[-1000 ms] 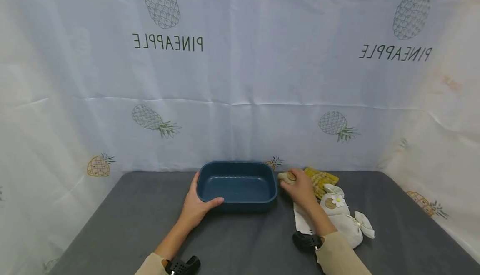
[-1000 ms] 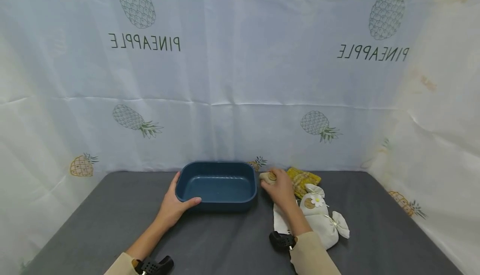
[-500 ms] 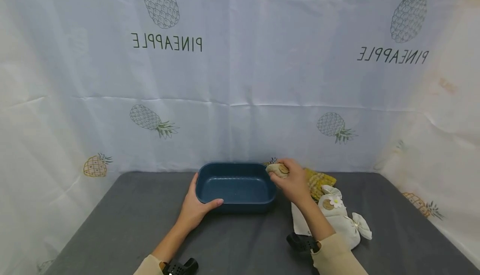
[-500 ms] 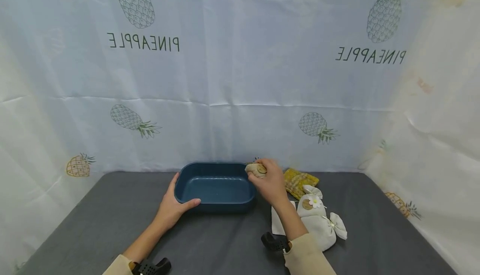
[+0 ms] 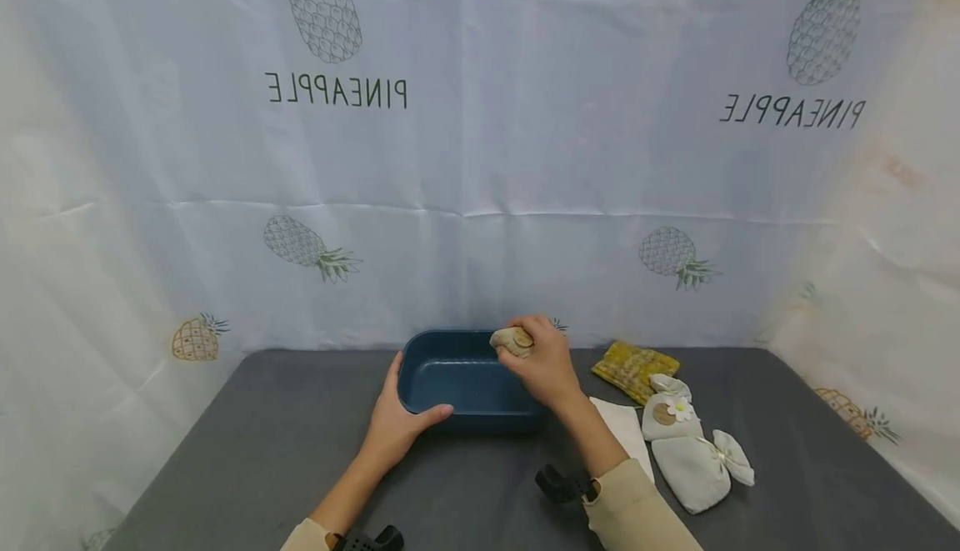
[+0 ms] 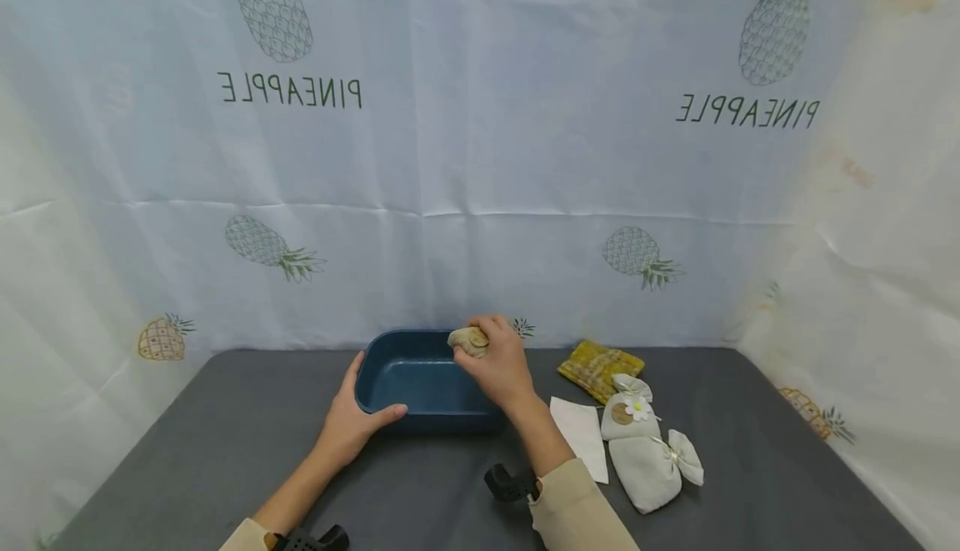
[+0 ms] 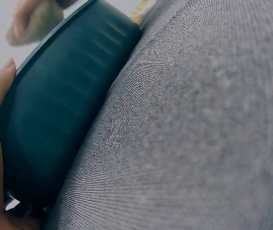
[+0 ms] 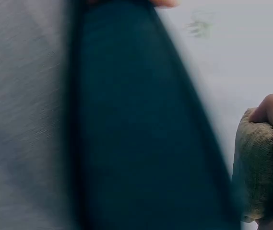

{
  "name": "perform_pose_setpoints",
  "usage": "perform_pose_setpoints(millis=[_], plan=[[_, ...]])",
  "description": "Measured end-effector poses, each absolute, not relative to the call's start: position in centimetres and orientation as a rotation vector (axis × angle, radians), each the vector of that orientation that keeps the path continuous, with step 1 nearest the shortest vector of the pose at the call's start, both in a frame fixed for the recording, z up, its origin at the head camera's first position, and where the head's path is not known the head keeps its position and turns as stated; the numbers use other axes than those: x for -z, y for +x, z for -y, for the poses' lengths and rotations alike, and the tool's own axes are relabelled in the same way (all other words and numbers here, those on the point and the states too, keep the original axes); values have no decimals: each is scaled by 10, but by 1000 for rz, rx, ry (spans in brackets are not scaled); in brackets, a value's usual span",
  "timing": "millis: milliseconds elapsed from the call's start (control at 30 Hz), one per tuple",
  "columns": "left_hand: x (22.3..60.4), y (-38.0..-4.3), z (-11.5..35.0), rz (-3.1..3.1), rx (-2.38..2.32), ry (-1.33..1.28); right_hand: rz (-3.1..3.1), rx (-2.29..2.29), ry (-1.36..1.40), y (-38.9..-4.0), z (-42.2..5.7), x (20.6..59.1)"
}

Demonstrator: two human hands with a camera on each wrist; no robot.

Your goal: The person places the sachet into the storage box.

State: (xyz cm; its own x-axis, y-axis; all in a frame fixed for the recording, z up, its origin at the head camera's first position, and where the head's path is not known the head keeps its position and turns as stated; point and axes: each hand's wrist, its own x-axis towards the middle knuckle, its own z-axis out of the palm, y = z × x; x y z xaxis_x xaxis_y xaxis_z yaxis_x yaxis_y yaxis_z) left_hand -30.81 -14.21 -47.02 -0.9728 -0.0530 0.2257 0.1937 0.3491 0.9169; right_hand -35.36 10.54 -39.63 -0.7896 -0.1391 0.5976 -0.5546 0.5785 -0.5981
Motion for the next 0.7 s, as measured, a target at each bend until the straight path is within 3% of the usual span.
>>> perform_pose_setpoints(millis=[233,700], plan=[[470,-307,142,2398,1667,-100,2456,-1011,571,-360,-98,416],[468,-309,140,2399,1671,-94,2760,-837,629,-371,-97,416]])
